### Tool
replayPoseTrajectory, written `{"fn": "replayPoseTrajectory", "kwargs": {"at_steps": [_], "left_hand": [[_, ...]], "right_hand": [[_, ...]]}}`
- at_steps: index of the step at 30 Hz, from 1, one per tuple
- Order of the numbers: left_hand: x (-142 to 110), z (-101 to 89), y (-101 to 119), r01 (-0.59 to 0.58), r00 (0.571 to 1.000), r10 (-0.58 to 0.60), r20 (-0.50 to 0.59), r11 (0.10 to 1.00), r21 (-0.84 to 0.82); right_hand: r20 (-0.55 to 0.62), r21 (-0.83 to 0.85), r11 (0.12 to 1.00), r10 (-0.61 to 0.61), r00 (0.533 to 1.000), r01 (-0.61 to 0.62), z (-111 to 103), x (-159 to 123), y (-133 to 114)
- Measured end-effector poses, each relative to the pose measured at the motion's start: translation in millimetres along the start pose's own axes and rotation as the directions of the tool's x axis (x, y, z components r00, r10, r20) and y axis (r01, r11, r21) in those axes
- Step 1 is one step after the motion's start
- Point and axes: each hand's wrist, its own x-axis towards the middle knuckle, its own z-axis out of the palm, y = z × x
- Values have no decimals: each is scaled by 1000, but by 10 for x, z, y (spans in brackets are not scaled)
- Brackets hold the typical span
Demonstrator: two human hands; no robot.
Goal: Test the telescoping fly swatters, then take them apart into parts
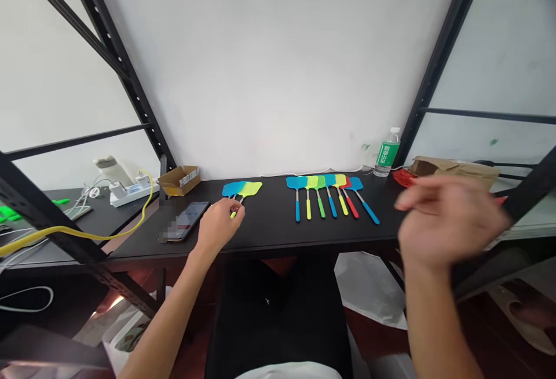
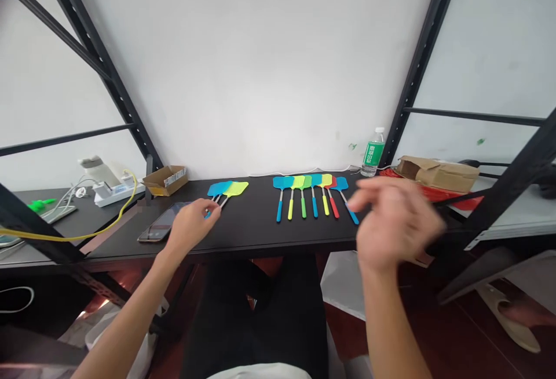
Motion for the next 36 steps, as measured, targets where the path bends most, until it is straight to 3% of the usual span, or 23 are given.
{"fn": "replayPoseTrajectory", "kwargs": {"at_steps": [2, 3, 4, 5, 7, 9, 11, 17, 21, 27, 29, 32, 34, 36], "left_hand": [[162, 259, -83, 56, 991, -76, 113, 983, 174], [223, 383, -131, 70, 979, -113, 167, 967, 243], [266, 491, -177, 76, 976, -126, 180, 963, 259], [293, 577, -216, 81, 974, -135, 184, 959, 273], [302, 675, -262, 86, 975, -138, 176, 958, 274], [271, 696, -262, 77, 977, -127, 169, 959, 274], [214, 678, -230, 55, 981, -102, 164, 962, 267], [-33, 598, -127, 35, 992, -56, 109, 982, 186], [-185, 547, -89, -32, 999, 33, 37, 999, -29], [-418, 550, 8, -188, 979, 202, 17, 935, -301], [-473, 547, 7, -224, 967, 251, 35, 914, -339], [-490, 499, -89, -266, 952, 300, 64, 912, -312], [-464, 440, -213, -278, 951, 302, 71, 930, -240], [-424, 374, -353, -265, 959, 278, 62, 951, -156]], "right_hand": [[120, -3, 991, 131, 984, -132, 236, -91, 131], [214, -20, 971, 238, 947, -240, 337, -144, 235], [312, -48, 933, 354, 882, -358, 423, -204, 359], [409, -89, 871, 474, 779, -483, 493, -273, 494], [513, -168, 768, 603, 610, -618, 595, -430, 754], [555, -218, 706, 657, 509, -674, 659, -593, 946], [575, -235, 672, 679, 457, -702, 707, -734, 1045], [609, -234, 615, 697, 379, -753, 827, -957, 1048], [597, -263, 620, 706, 380, -739, 865, -990, 1042], [556, -60, 446, 758, 341, -893, 789, -933, 1110], [564, 19, 405, 751, 344, -914, 748, -919, 1144], [525, 130, 375, 760, 384, -918, 703, -915, 1181], [521, 158, 396, 744, 418, -904, 692, -922, 1191], [573, 109, 440, 705, 418, -891, 697, -935, 1190]]}}
